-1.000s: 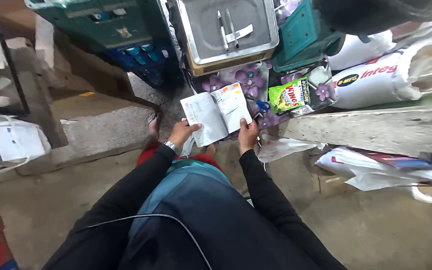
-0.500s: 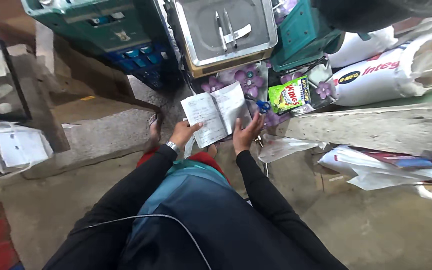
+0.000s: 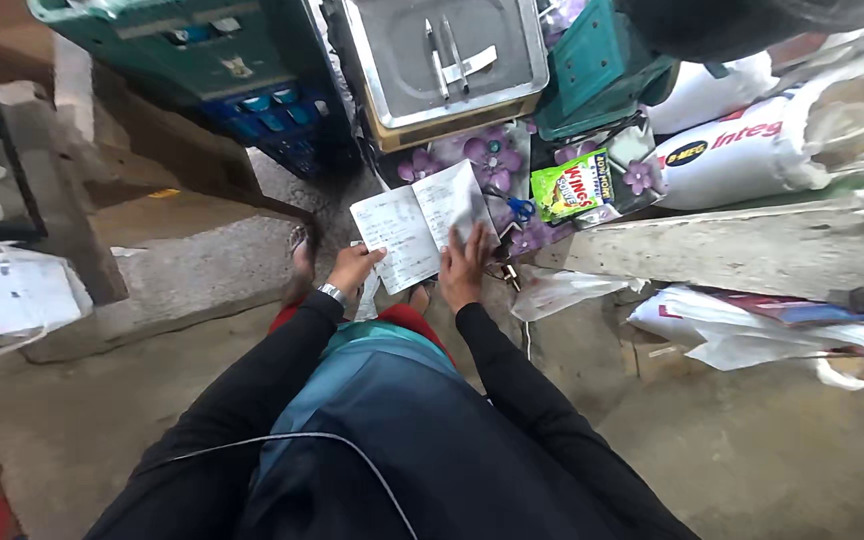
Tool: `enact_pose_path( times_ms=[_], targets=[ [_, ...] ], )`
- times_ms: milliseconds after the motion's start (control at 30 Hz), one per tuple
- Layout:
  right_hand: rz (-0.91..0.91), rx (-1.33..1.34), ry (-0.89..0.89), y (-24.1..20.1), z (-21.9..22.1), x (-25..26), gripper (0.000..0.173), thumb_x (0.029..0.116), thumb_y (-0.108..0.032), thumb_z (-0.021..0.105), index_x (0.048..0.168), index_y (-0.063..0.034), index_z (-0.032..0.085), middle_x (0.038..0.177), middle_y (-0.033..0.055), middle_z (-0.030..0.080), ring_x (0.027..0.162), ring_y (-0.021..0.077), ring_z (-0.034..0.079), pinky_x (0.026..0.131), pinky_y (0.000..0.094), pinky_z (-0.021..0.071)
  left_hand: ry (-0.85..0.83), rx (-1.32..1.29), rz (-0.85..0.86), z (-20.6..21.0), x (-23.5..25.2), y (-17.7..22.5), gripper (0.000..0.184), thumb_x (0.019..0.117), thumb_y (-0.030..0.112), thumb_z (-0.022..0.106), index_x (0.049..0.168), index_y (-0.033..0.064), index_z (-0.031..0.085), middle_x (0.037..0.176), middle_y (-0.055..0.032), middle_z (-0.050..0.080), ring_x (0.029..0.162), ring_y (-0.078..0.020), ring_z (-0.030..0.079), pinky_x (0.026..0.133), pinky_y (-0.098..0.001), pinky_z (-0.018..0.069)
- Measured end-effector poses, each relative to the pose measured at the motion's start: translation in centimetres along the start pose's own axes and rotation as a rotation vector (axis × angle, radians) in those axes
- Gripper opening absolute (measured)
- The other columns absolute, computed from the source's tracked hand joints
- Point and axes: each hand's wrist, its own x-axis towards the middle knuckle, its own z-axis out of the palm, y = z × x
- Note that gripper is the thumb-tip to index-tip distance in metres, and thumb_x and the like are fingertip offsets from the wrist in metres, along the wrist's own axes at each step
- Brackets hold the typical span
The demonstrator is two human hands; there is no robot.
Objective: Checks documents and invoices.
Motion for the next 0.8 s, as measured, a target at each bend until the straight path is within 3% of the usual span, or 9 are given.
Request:
enact_pose_path(
  times_ms=[100, 133, 233, 367, 500, 567, 633, 700, 800],
  targets=[
    [-0.328, 0.227, -0.087, -0.4, 0.1, -0.5, 0.047, 0.1086, -0.031, 0.046, 0.155, -0.0204, 0.049, 0.161, 0.0069, 0.044, 0.151, 0.0216, 0.036, 0.128, 0.0574, 0.0168, 0.002, -0.006, 0.001, 0.0, 0.0, 0.1, 0.031, 0.0978, 0.032, 0.071, 0.112, 0.0041, 0.072, 0.11, -0.0125, 0.072, 0.101, -0.0219, 0.066, 0.091, -0.0477, 0.0527],
    [-0.365, 0.276, -0.115, -0.3, -0.2, -0.7, 0.048, 0.1098, -0.031, 0.043, 0.156, -0.0157, 0.047, 0.16, 0.0055, 0.046, 0.149, 0.02, 0.04, 0.129, 0.0531, 0.0205, -0.001, -0.003, 0.006, 0.0, 0.0, 0.1, 0.03, 0.098, 0.031, 0.071, 0.112, 0.0041, 0.072, 0.11, -0.0124, 0.071, 0.101, -0.0219, 0.066, 0.09, -0.0479, 0.0524],
    [-0.065, 0.229, 0.08, 1.2, 0.0, -1.4, 0.055, 0.109, -0.034, 0.043, 0.157, -0.0088, 0.041, 0.162, 0.011, 0.041, 0.149, 0.0279, 0.039, 0.125, 0.0529, 0.0288, -0.008, 0.008, 0.01, -0.2, 0.1, -0.1, 0.027, 0.099, 0.03, 0.069, 0.109, 0.0051, 0.072, 0.106, -0.0115, 0.071, 0.097, -0.0206, 0.066, 0.086, -0.0469, 0.0532],
    [0.398, -0.107, 0.102, 3.0, 0.3, 0.6, 0.091, 0.0991, -0.065, 0.046, 0.164, -0.0076, 0.02, 0.172, 0.0168, 0.002, 0.158, 0.0377, 0.007, 0.125, 0.0626, 0.0168, 0.054, 0.008, -0.064, 0.1, -0.4, 0.1, 0.039, 0.106, 0.037, 0.055, 0.116, 0.0018, 0.069, 0.106, -0.017, 0.066, 0.094, -0.025, 0.06, 0.082, -0.0489, 0.0497],
    [0.265, -0.132, 0.085, 2.6, 0.5, 0.8, 0.066, 0.1053, -0.052, 0.042, 0.161, -0.0161, 0.035, 0.173, 0.0132, -0.002, 0.159, 0.0344, -0.002, 0.127, 0.062, 0.0081, 0.108, -0.034, -0.145, 0.2, -1.4, 1.2, 0.082, 0.1003, 0.072, 0.035, 0.126, -0.0002, 0.065, 0.132, -0.024, 0.061, 0.124, -0.0358, 0.057, 0.1, -0.0621, 0.0455],
    [0.147, -0.06, 0.045, 1.7, 0.3, 0.5, 0.051, 0.1057, -0.04, 0.048, 0.153, -0.021, 0.05, 0.173, 0.012, 0.005, 0.16, 0.0329, 0.001, 0.127, 0.063, 0.0072, 0.092, -0.035, -0.133, 0.2, -1.4, 1.4, 0.088, 0.0963, 0.077, 0.038, 0.128, 0.0002, 0.064, 0.138, -0.0239, 0.059, 0.131, -0.0369, 0.053, 0.105, -0.0645, 0.0427],
    [-0.05, 0.008, -0.001, 1.1, 0.6, -0.2, 0.051, 0.1039, -0.032, 0.052, 0.154, -0.0239, 0.049, 0.17, 0.0089, 0.024, 0.158, 0.028, 0.016, 0.127, 0.0635, 0.0076, 0.065, -0.003, -0.046, 0.1, -0.9, 0.9, 0.069, 0.0976, 0.065, 0.055, 0.115, -0.0003, 0.069, 0.119, -0.0222, 0.066, 0.113, -0.0334, 0.061, 0.096, -0.0592, 0.0485],
    [-0.25, 0.077, -0.032, 0.8, 0.9, -0.6, 0.057, 0.1058, -0.041, 0.048, 0.158, -0.0205, 0.043, 0.16, 0.0016, 0.045, 0.152, 0.0177, 0.034, 0.127, 0.0631, 0.0028, 0.025, 0.014, 0.036, 0.0, -0.1, 0.1, 0.044, 0.1, 0.044, 0.065, 0.106, 0.001, 0.071, 0.103, -0.016, 0.07, 0.095, -0.0254, 0.065, 0.087, -0.0505, 0.0523],
    [-0.119, 0.121, 0.035, 1.0, 0.7, -1.2, 0.061, 0.105, -0.048, 0.045, 0.158, -0.017, 0.043, 0.159, 0.0054, 0.046, 0.152, 0.0244, 0.035, 0.127, 0.0622, 0.0074, 0.007, 0.017, 0.065, 0.1, 0.3, -0.4, 0.024, 0.1009, 0.025, 0.064, 0.105, 0.0025, 0.072, 0.098, -0.0127, 0.071, 0.09, -0.0211, 0.065, 0.083, -0.0468, 0.0526]
  ],
)
